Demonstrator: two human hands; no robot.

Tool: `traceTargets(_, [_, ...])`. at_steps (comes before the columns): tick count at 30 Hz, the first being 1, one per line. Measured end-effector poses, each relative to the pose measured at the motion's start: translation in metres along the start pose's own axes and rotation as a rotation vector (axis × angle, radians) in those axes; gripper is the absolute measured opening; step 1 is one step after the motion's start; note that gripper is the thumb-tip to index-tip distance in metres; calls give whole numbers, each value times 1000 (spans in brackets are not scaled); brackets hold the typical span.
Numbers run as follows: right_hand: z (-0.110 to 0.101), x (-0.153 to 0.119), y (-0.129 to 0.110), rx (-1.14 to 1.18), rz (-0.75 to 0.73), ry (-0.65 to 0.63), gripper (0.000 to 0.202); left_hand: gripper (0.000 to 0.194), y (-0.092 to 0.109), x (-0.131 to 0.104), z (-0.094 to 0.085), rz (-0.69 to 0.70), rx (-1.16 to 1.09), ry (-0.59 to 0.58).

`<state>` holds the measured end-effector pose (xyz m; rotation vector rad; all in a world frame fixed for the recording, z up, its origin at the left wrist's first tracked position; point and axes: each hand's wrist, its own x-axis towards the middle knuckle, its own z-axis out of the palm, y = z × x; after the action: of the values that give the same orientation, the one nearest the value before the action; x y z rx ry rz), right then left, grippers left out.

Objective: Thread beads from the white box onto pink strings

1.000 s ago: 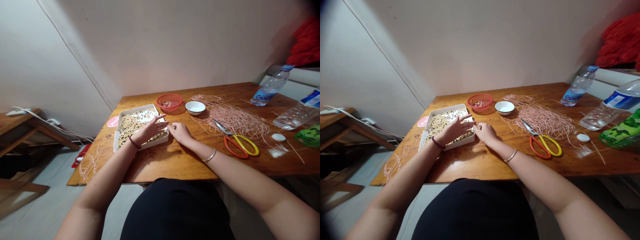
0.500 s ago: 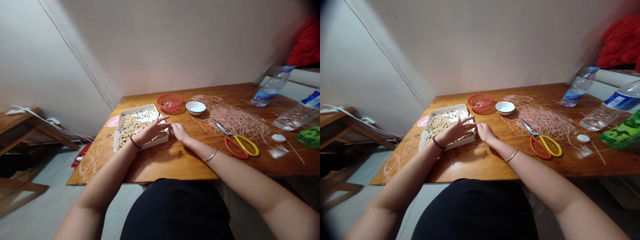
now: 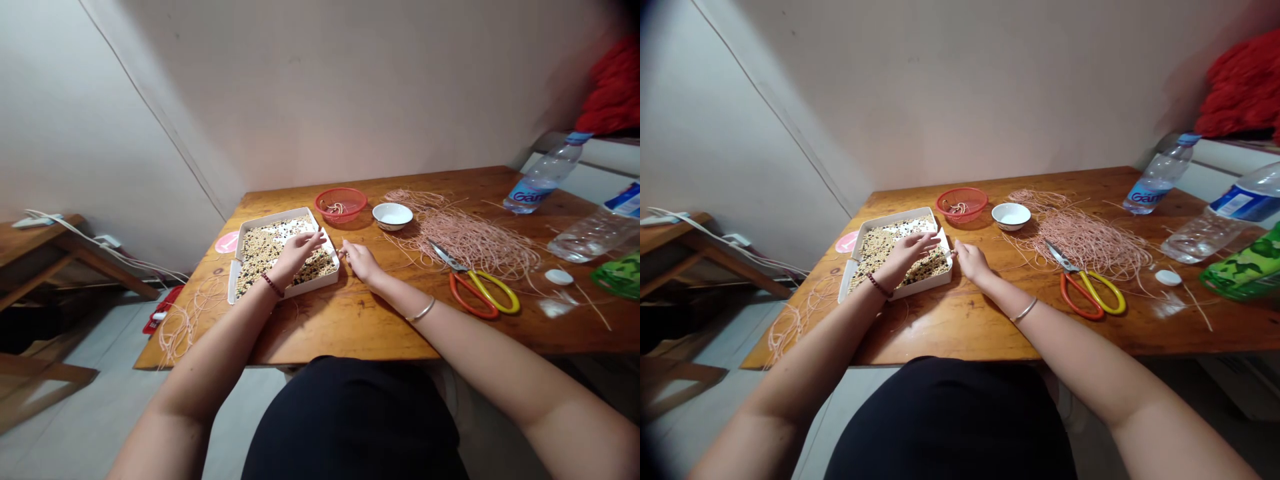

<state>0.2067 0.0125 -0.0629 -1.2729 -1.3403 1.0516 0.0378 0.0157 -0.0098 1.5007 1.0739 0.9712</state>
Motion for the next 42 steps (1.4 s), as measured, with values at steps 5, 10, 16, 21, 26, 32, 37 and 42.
traceTargets(5, [0,-2,-2,69,-1,-37,54,47,-2,1,1,61,278,-13])
traceTargets(10, [0,-5,-5,123,28,-66,56,45,-9,4,0,152,408,-51])
traceTargets(16, [1,-8,-13,260,102,-136,58,43,-12,5,-1,229,463,-28])
traceTargets(21, [-1,-9,-16,313,134,-181,61,40,-12,5,-1,265,421,-27])
traceTargets(26, [-3,-10,-17,394,189,-234,60,38,-15,7,1,250,355,-4])
traceTargets(32, [-4,-9,-16,418,207,-240,59,41,-13,6,1,216,303,40])
traceTargets(37, [-4,-9,-17,409,216,-221,55,40,-10,4,2,209,304,52])
traceTargets(42, [-1,-9,-17,347,163,-193,39,39,-10,5,0,222,324,67])
